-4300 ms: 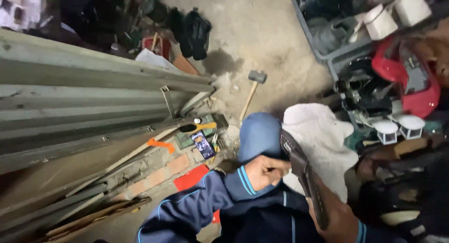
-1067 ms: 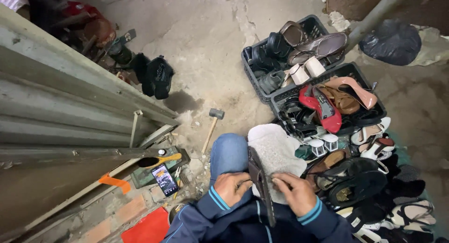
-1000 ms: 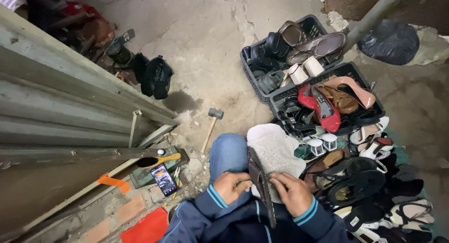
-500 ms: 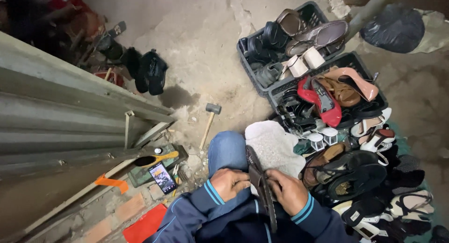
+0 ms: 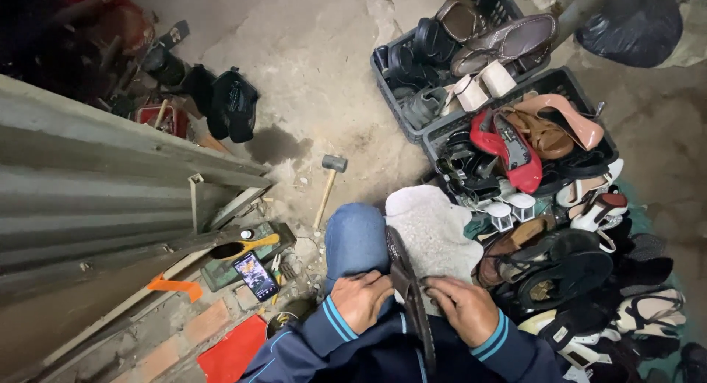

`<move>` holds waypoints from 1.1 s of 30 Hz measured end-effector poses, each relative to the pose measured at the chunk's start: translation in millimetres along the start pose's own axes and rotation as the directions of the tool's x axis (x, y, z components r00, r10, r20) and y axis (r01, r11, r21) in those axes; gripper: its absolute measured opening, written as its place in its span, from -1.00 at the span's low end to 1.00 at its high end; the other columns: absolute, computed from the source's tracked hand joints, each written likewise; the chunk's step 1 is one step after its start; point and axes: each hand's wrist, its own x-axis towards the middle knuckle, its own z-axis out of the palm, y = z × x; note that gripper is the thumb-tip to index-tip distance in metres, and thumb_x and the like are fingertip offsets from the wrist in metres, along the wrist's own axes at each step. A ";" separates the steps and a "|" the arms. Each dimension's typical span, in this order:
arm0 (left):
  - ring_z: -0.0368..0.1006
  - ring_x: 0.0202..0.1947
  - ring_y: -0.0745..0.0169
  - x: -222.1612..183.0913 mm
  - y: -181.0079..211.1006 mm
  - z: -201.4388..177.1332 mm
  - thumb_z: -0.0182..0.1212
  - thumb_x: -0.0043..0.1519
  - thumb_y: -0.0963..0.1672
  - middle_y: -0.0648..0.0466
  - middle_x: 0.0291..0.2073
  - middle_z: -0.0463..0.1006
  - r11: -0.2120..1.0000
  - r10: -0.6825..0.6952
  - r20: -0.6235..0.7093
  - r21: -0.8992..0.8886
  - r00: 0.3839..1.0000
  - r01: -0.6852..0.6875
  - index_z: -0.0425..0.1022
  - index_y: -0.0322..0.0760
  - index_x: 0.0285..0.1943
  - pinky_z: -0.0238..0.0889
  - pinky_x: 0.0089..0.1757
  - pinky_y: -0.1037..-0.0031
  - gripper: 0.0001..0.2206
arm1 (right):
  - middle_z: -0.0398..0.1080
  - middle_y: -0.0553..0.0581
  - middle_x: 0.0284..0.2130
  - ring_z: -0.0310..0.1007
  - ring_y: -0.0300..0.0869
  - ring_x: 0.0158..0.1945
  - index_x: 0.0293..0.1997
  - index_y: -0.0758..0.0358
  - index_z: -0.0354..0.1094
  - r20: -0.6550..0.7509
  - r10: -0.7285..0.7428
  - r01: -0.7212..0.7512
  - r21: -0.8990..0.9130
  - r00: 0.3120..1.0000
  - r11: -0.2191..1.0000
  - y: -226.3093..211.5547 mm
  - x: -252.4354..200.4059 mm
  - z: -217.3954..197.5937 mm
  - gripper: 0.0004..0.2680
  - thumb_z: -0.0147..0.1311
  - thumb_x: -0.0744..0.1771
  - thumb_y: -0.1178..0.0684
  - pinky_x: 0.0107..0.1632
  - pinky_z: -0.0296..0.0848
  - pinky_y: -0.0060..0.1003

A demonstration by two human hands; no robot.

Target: Hand-stitching a brown leather sandal using a needle and thread in a workshop.

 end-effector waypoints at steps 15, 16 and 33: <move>0.58 -0.32 -0.08 1.4 -4.1 4.0 0.11 0.31 -0.10 0.08 -0.38 0.61 0.997 -0.044 -0.004 -0.062 0.999 0.044 0.53 -0.10 -0.18 0.46 -0.33 0.21 -0.90 | 0.57 0.04 -0.32 0.59 0.06 -0.22 -0.02 0.04 0.53 -0.032 0.022 -0.024 -0.042 0.999 0.999 -54.8 12.2 -26.1 -0.87 0.08 0.39 0.06 -0.24 0.60 -0.04; 0.58 -0.32 -0.08 0.1 -1.8 -1.7 0.11 0.31 -0.10 0.08 -0.38 0.61 0.995 -0.050 0.028 -0.084 0.998 0.053 0.53 -0.10 -0.18 0.46 -0.33 0.21 -0.90 | 0.57 0.04 -0.32 0.59 0.06 -0.22 -0.02 0.04 0.53 -0.018 0.058 -0.059 -0.033 0.998 0.998 -55.3 8.8 -25.0 -0.87 0.08 0.39 0.06 -0.24 0.60 -0.04; 0.59 -0.14 -0.20 -20.2 -35.8 -5.4 0.20 0.17 -0.28 0.01 -0.27 0.68 0.919 -0.079 0.143 -0.374 0.987 0.128 0.61 -0.22 -0.17 0.53 -0.15 0.12 -0.84 | 0.50 -0.03 -0.33 0.56 -0.11 -0.27 0.03 0.13 0.50 -0.106 0.014 -0.005 0.086 0.994 0.996 -56.6 5.0 -14.1 -0.87 0.03 0.42 0.12 -0.24 0.56 -0.23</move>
